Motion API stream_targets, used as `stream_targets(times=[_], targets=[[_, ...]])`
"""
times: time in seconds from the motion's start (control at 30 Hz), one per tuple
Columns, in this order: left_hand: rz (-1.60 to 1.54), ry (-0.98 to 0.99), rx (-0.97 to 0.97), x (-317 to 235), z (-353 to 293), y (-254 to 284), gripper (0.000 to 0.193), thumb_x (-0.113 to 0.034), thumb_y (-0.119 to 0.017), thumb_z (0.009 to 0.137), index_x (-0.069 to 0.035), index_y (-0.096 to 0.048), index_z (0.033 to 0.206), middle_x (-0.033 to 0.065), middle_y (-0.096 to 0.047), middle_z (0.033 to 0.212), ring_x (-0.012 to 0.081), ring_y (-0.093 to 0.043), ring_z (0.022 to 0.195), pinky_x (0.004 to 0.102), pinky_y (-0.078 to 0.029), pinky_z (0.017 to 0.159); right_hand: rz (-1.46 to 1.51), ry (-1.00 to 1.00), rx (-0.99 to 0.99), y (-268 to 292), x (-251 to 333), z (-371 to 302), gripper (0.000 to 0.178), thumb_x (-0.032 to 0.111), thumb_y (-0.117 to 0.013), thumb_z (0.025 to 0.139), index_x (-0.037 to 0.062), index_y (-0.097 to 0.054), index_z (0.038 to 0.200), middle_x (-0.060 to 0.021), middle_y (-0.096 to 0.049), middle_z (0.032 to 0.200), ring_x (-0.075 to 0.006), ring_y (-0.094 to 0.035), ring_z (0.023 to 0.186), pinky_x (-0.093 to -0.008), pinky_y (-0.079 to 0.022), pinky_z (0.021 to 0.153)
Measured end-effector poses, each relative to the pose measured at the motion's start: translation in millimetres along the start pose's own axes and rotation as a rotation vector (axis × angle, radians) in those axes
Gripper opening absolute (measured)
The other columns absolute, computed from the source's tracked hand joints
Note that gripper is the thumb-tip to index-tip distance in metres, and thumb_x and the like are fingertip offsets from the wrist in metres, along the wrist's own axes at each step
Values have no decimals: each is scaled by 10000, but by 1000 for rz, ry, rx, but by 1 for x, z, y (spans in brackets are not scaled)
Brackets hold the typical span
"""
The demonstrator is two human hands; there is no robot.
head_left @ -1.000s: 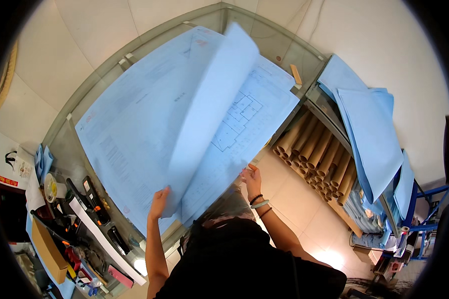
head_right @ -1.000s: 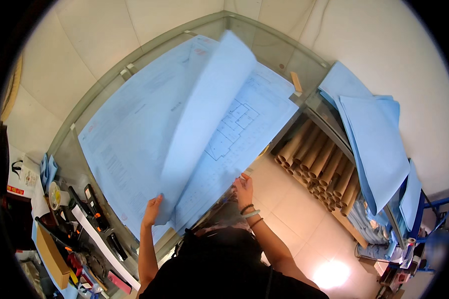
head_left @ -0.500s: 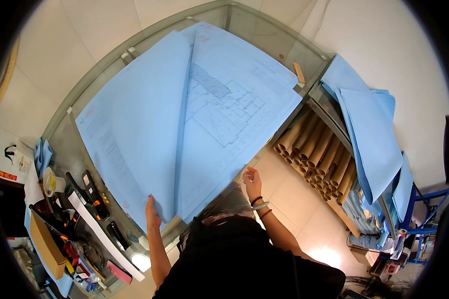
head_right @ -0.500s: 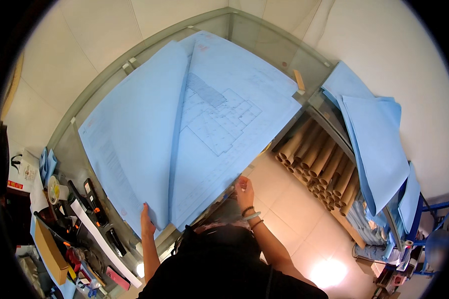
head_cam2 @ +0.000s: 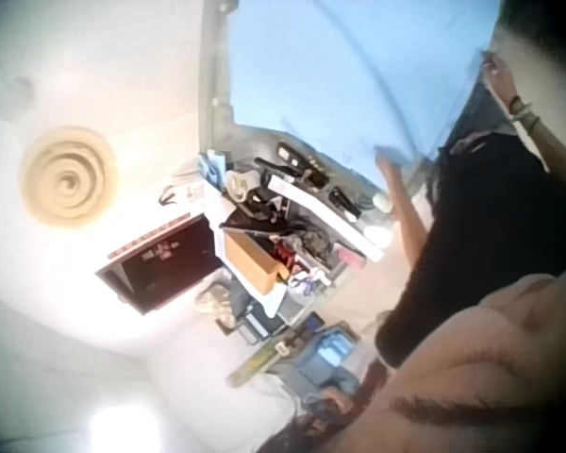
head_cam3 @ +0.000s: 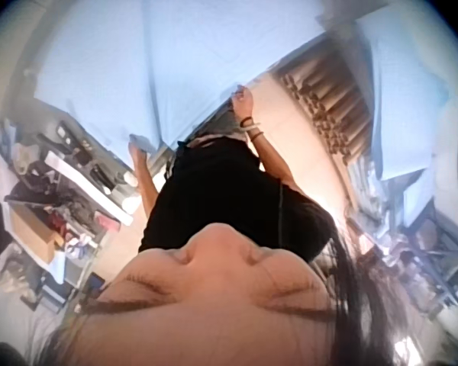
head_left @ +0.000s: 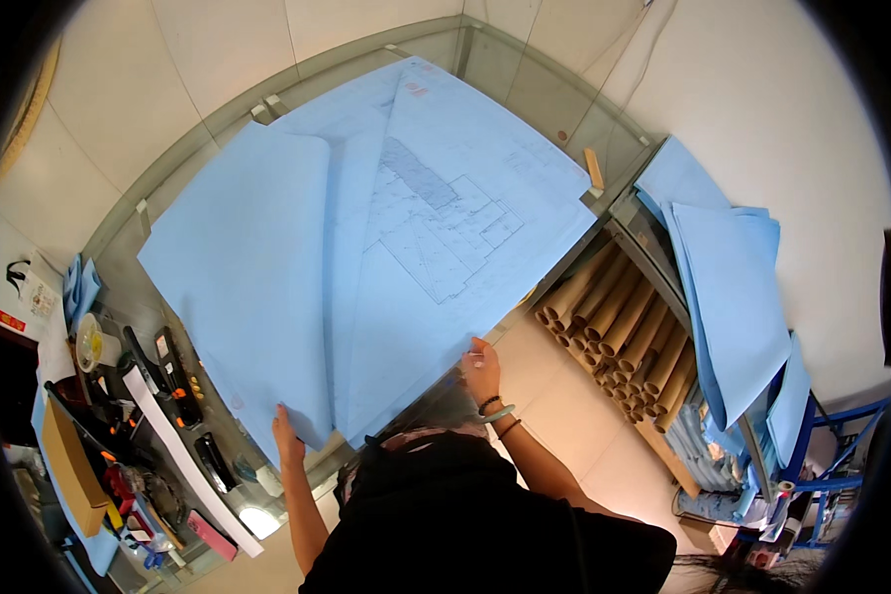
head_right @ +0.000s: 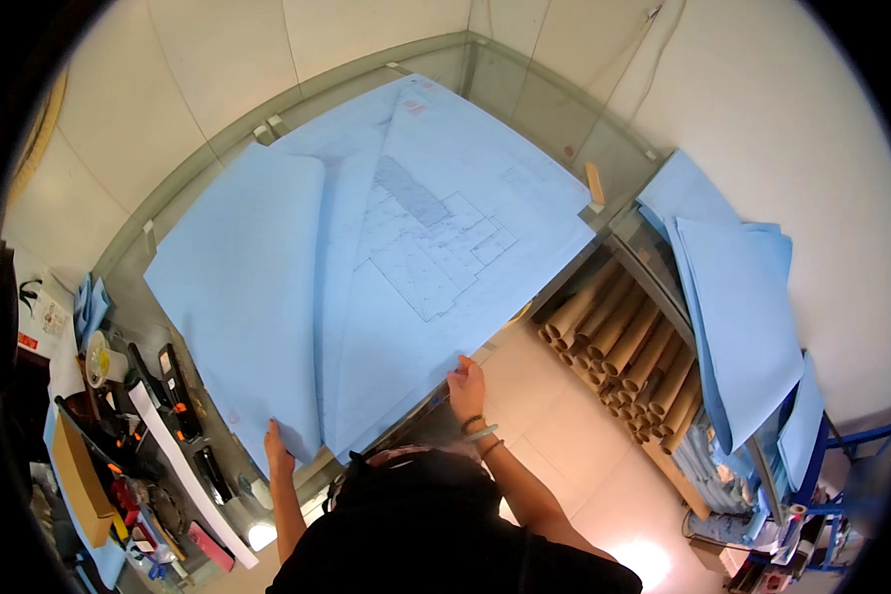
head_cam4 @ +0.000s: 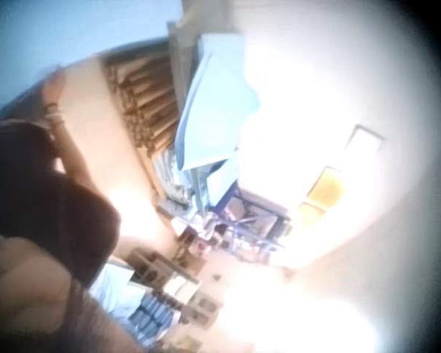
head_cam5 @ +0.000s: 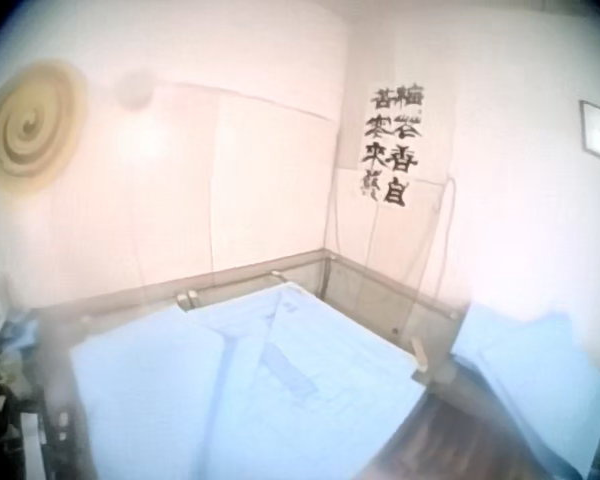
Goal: The person folds large blue blueprint sheets on a glass table. They repeatedly fold the sheets in half and then into smaller sections, stacking the finished items. The person also briefly uses a stapler on the paper and moves a small piece of paper to a trash bin.
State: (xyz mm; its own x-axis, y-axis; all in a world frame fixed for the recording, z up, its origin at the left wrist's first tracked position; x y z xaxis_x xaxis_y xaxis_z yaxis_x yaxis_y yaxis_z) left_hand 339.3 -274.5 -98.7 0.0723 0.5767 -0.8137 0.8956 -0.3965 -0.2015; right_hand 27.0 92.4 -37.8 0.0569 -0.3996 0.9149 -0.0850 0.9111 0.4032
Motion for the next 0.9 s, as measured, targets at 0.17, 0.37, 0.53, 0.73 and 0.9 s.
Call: stream_targets(times=[0.17,0.37,0.53,0.73,0.9], targets=[[169,-331,-244,-11,-3,16,405,-257,-519,977,46,-442,1234,121,-527,1064,222,-548,936,368,-469,801,-171,222,-34,11,21,59,476,122,-676,806,-9,-508,1232,-183,-557,1133,-324,-537,1022,-394,-450,888],[1092,-1012,-496,-112,-94,-117,648,-78,-588,884,18,-273,1442,226,-234,1493,382,-284,1354,478,-277,1091,-391,348,-107,39,37,125,680,224,-732,776,2,-419,1337,-251,-462,1278,-411,-409,1185,-475,-349,1011],[1203,-960,85,-77,-96,-220,774,-100,-664,822,-18,-241,1465,251,-162,1523,424,-157,1410,525,-197,1124,-624,278,-86,61,-19,208,845,395,-760,752,-17,-369,1378,-257,-421,1351,-412,-355,1266,-488,-287,1052],[1360,-784,172,-14,-50,-286,789,-249,-649,850,-33,-225,1479,247,-110,1543,469,-99,1412,589,-91,1122,-745,39,-89,134,-40,337,1010,493,-786,678,38,-292,1433,-278,-299,1439,-443,-305,1294,-503,-321,1063],[1474,-838,73,-17,-30,-341,755,-308,-596,879,-39,-230,1482,236,-113,1549,443,-83,1424,578,-50,1128,-737,-130,-2,158,-60,389,1116,593,-749,669,48,-205,1476,-256,-187,1512,-440,-191,1378,-492,-253,1111]])
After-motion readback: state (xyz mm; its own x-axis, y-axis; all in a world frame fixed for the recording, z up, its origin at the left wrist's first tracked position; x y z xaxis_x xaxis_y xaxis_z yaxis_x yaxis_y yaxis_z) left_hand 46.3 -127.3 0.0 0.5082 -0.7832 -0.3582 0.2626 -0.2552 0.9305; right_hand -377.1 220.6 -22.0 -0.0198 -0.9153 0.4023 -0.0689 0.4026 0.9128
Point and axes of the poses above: each hand's wrist, its own z-axis towards the middle knuckle, its own y-axis out of the back of the hand, x = y × z, the point moved 6 cm from there along z, towards the middle knuckle
